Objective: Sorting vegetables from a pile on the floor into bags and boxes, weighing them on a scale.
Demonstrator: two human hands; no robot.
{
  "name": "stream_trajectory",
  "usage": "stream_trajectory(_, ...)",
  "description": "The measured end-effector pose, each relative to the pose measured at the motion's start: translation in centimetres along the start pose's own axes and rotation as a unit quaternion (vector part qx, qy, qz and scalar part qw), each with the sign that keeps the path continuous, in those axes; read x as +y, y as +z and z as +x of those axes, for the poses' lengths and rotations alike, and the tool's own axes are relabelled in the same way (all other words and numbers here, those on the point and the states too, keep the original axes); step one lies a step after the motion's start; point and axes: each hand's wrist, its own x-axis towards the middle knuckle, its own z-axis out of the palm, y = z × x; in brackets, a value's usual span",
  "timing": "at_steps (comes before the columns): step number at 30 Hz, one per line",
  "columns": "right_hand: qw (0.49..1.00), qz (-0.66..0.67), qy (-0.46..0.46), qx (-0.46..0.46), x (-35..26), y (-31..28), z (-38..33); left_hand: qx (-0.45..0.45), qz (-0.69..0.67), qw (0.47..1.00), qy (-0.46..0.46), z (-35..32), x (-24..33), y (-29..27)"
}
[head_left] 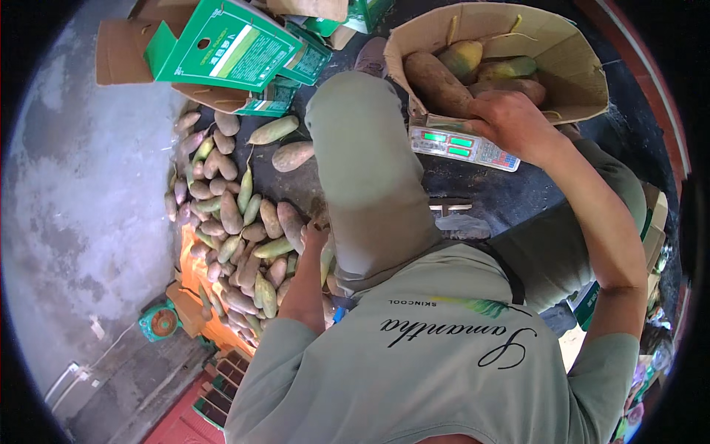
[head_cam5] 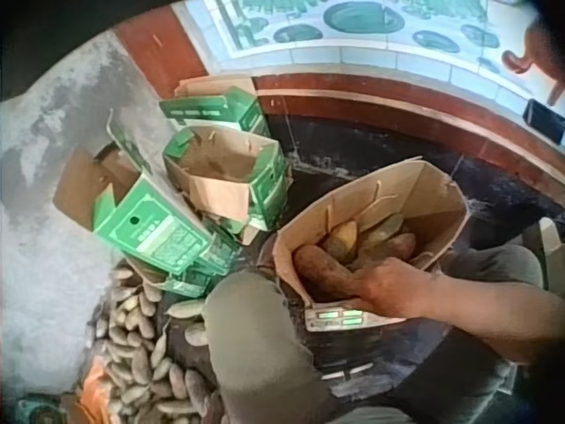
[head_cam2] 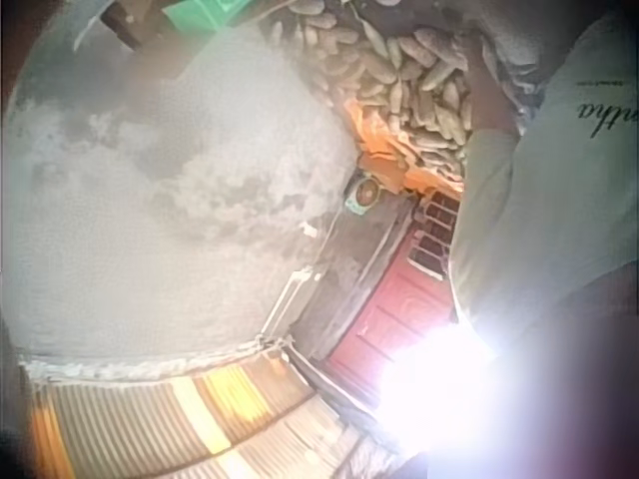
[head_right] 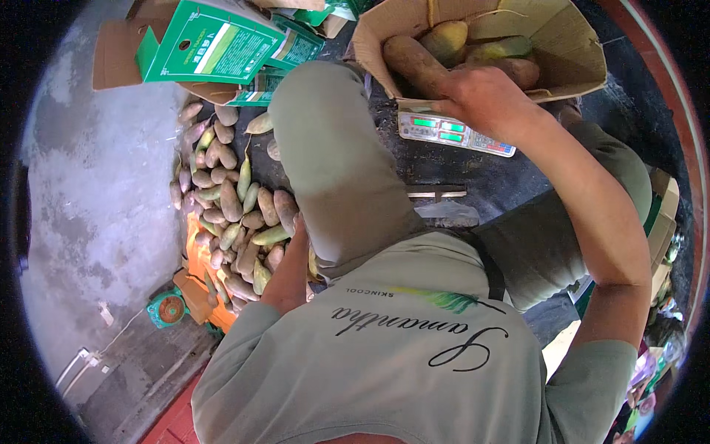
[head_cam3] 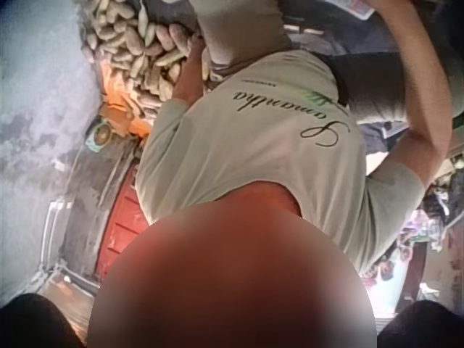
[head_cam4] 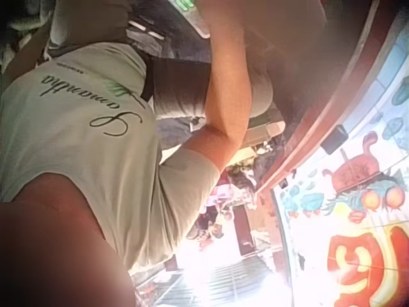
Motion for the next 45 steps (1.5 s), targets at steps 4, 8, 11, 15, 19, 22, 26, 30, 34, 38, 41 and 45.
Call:
stream_trajectory(4,1.0,-0.01,0.001,-0.017,0.2,0.5,0.0,-0.041,-0.26,0.964,0.023,6.5,-6.4,6.0)
stream_trajectory(8,1.0,0.007,-0.014,-0.018,0.2,0.8,0.3,-0.086,-0.231,0.968,0.04,7.9,-8.6,7.8)
stream_trajectory(11,0.999,0.013,0.001,-0.033,0.0,0.8,0.6,-0.087,-0.19,0.973,0.102,7.0,-9.3,8.4)
stream_trajectory(15,0.996,-0.015,0.055,-0.065,0.7,1.2,-0.2,-0.085,0.03,0.986,0.144,0.9,-0.8,6.5)
stream_trajectory(19,0.998,-0.003,0.025,-0.061,-0.2,0.6,1.0,-0.109,0.028,0.986,0.126,0.3,-4.8,8.1)
stream_trajectory(22,0.997,-0.004,0.042,-0.067,0.1,1.2,0.8,-0.151,0.081,0.979,0.115,-2.0,-2.6,7.5)
stream_trajectory(26,0.998,-0.012,0.033,-0.057,0.2,1.1,0.7,-0.117,0.066,0.987,0.088,-4.0,-1.0,3.9)
stream_trajectory(30,0.997,-0.022,0.038,-0.071,0.5,1.6,0.6,0.059,0.125,0.986,0.095,-3.9,-0.5,2.4)
stream_trajectory(34,0.997,-0.025,0.03,-0.06,0.6,1.7,0.6,0.084,-0.014,0.984,-0.158,-3.0,-1.2,1.0)
stream_trajectory(38,0.999,0.0,0.016,-0.043,0.8,1.5,0.5,0.076,-0.108,0.963,-0.235,-0.4,-3.3,2.1)
stream_trajectory(41,0.995,0.043,0.052,-0.078,1.5,0.7,0.4,0.058,-0.146,0.958,-0.241,0.0,-3.5,2.0)
stream_trajectory(45,0.987,0.032,0.101,-0.118,2.5,-0.3,0.2,0.036,-0.197,0.948,-0.247,2.4,-3.3,0.6)
